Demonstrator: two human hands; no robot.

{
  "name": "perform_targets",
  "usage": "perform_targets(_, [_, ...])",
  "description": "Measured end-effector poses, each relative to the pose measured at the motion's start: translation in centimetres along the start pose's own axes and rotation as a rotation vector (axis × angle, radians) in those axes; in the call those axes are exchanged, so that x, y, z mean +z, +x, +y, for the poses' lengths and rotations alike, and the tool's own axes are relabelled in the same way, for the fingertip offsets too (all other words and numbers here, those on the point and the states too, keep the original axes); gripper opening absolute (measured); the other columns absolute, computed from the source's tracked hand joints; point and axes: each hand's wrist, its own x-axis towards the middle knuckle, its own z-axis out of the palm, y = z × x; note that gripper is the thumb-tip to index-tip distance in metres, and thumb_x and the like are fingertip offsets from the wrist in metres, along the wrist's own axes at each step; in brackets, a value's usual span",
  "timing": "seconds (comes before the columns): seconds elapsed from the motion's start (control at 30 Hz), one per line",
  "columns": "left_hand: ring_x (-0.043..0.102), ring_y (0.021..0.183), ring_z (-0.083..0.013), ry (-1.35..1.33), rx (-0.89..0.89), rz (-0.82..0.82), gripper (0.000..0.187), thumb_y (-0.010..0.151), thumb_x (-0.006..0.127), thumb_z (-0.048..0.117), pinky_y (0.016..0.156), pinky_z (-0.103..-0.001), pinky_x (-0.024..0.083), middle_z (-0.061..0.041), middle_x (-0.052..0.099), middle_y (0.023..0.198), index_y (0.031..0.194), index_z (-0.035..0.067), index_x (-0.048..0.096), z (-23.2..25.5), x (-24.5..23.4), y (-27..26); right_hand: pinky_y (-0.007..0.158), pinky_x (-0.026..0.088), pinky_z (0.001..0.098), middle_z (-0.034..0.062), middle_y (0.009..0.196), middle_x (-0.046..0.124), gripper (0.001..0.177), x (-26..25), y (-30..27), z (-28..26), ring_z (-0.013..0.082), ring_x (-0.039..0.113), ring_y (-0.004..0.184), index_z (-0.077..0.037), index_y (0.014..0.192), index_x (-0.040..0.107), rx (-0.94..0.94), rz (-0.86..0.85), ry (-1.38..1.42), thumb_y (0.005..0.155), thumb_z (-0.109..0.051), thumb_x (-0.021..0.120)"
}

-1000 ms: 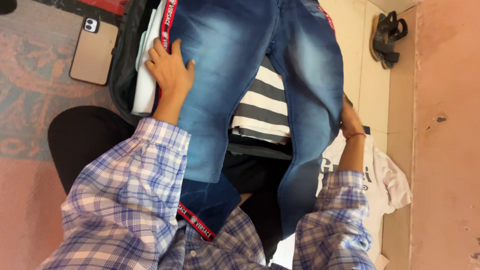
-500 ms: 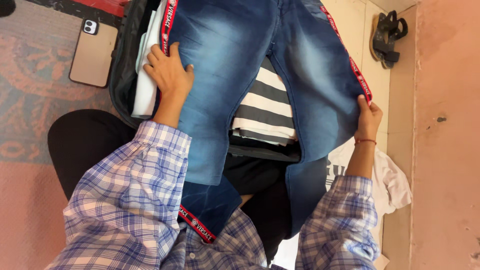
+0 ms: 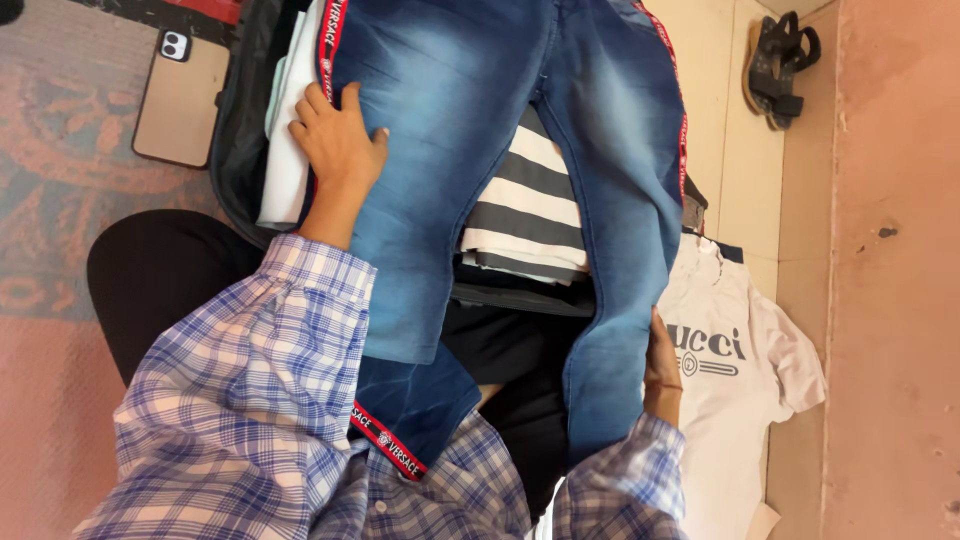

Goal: The person packs a suitcase by placing folded garments inside and then folding a pair of jeans by hand before laying them on top of the other clothes.

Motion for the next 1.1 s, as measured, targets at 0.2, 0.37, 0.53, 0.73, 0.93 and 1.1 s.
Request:
perform_targets(0.2, [0.043,0.121,-0.0399,-0.023,0.071,0.017,0.067,0.078,0.086,0.042,0.096,-0.052,0.035,-0.023,0.045,0.136,0.135,0.016,0.064,-0.8,0.7,-0.5,0.102,0.055,0.0309,0.0068,0.138,0.067,0.054,-0.1,-6.2,-5.3,0.0189,0.066,0.122,-0.005,0.142,0.06,-0.441,0.175,0.008,0.105,-0.043,0.06])
perform_targets(0.37, [0.041,0.123,-0.0412,-0.044,0.087,0.02,0.067,0.078,0.086,0.042,0.098,-0.054,0.034,-0.024,0.043,0.139,0.136,0.016,0.064,-1.2,0.7,-0.6,0.104,0.052,0.0376,0.0065,0.139,0.065,0.053,2.9,-12.4,-8.5,0.0226,0.064,0.124,-0.01,0.144,0.058,-0.422,0.043,0.127,0.104,-0.045,0.059])
perform_targets(0.53, [0.04,0.126,-0.0431,-0.049,0.098,-0.018,0.069,0.078,0.086,0.039,0.098,-0.055,0.033,-0.027,0.041,0.142,0.138,0.015,0.063,0.0,-1.8,-1.1,0.101,0.05,0.0409,0.0116,0.129,0.066,0.05,4.0,-9.8,-2.6,0.0275,0.062,0.116,-0.005,0.139,0.058,-0.155,0.057,0.196,0.103,-0.039,0.066])
perform_targets(0.73, [0.043,0.142,-0.04,-0.36,0.477,-0.043,0.052,0.097,0.077,0.05,0.107,-0.056,0.04,-0.021,0.046,0.153,0.138,0.02,0.065,7.7,-7.7,-4.9,0.109,0.044,0.0475,0.0282,0.139,0.057,0.068,17.0,-14.9,2.9,0.0441,0.057,0.129,0.013,0.145,0.045,-0.985,0.356,-0.958,0.097,-0.029,0.071])
perform_targets(0.93, [0.076,0.099,-0.0297,-0.925,0.502,-0.806,0.078,0.088,0.071,0.053,0.084,-0.039,0.057,-0.013,0.076,0.112,0.153,0.025,0.038,14.1,-8.3,-10.6,0.086,0.05,0.0445,0.032,0.14,0.052,0.091,29.0,-19.9,-0.3,0.0431,0.059,0.11,0.015,0.145,0.041,-0.922,0.201,-1.668,0.077,-0.032,0.077])
perform_targets(1.1, [0.075,0.089,-0.0331,-0.784,0.707,-0.824,0.077,0.09,0.068,0.04,0.077,-0.043,0.057,-0.011,0.077,0.107,0.159,0.031,0.035,13.7,-5.1,-12.5,0.072,0.056,0.0385,0.015,0.102,0.075,0.051,25.8,-17.3,-7.4,0.026,0.073,0.085,-0.005,0.121,0.071,-0.631,-0.199,-1.53,0.086,-0.042,0.077])
